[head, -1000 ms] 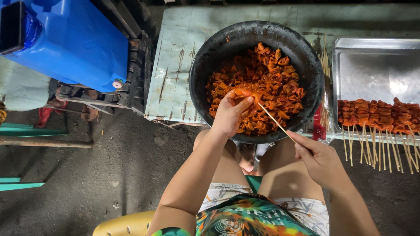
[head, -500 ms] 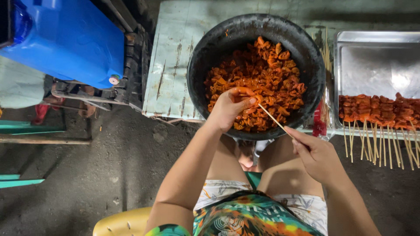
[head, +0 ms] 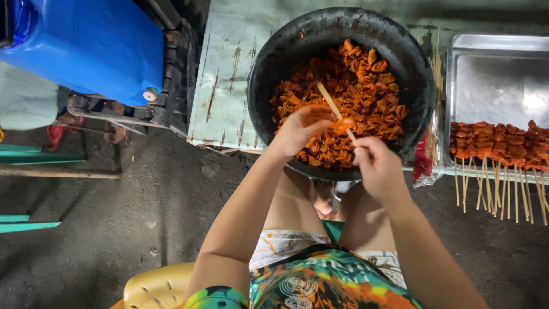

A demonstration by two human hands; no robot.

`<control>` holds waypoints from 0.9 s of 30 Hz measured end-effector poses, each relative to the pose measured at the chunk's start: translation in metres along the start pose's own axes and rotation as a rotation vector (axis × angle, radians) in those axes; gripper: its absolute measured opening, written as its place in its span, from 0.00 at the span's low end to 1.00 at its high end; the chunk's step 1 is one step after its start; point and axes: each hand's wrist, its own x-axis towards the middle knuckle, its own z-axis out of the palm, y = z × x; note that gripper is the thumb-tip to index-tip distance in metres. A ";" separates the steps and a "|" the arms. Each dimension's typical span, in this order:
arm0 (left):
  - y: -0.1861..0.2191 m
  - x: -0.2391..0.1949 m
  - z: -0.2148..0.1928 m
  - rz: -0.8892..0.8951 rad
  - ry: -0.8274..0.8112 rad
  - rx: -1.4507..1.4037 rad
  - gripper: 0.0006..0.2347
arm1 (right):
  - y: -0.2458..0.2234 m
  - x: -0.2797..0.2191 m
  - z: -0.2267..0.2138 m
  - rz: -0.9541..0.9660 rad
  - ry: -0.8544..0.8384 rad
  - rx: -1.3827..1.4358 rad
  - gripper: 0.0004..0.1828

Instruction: The person picks up pieces of seasoned meat from a large bowl and threads them one by one onto wooden skewers, placing the finished skewers onto a metal tray.

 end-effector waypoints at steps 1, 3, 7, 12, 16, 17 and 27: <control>-0.006 -0.004 -0.005 0.052 0.110 0.209 0.14 | 0.005 -0.002 -0.004 0.030 0.013 -0.011 0.09; -0.019 -0.008 -0.011 0.061 0.224 0.602 0.12 | 0.016 -0.003 -0.013 0.079 0.044 -0.030 0.09; -0.054 -0.029 -0.005 0.048 0.281 1.045 0.16 | 0.036 -0.016 -0.026 0.084 0.065 -0.072 0.10; -0.070 -0.029 0.001 0.216 0.418 0.965 0.11 | 0.050 -0.033 -0.033 0.104 0.094 -0.156 0.11; -0.067 -0.034 0.004 0.193 0.453 0.906 0.10 | 0.064 -0.039 -0.039 0.134 0.074 -0.078 0.11; -0.066 -0.035 0.005 0.191 0.459 0.910 0.10 | 0.068 -0.041 -0.040 0.134 0.076 -0.074 0.11; -0.047 -0.036 0.004 0.105 0.444 0.704 0.11 | 0.074 -0.050 -0.038 0.175 0.079 -0.086 0.12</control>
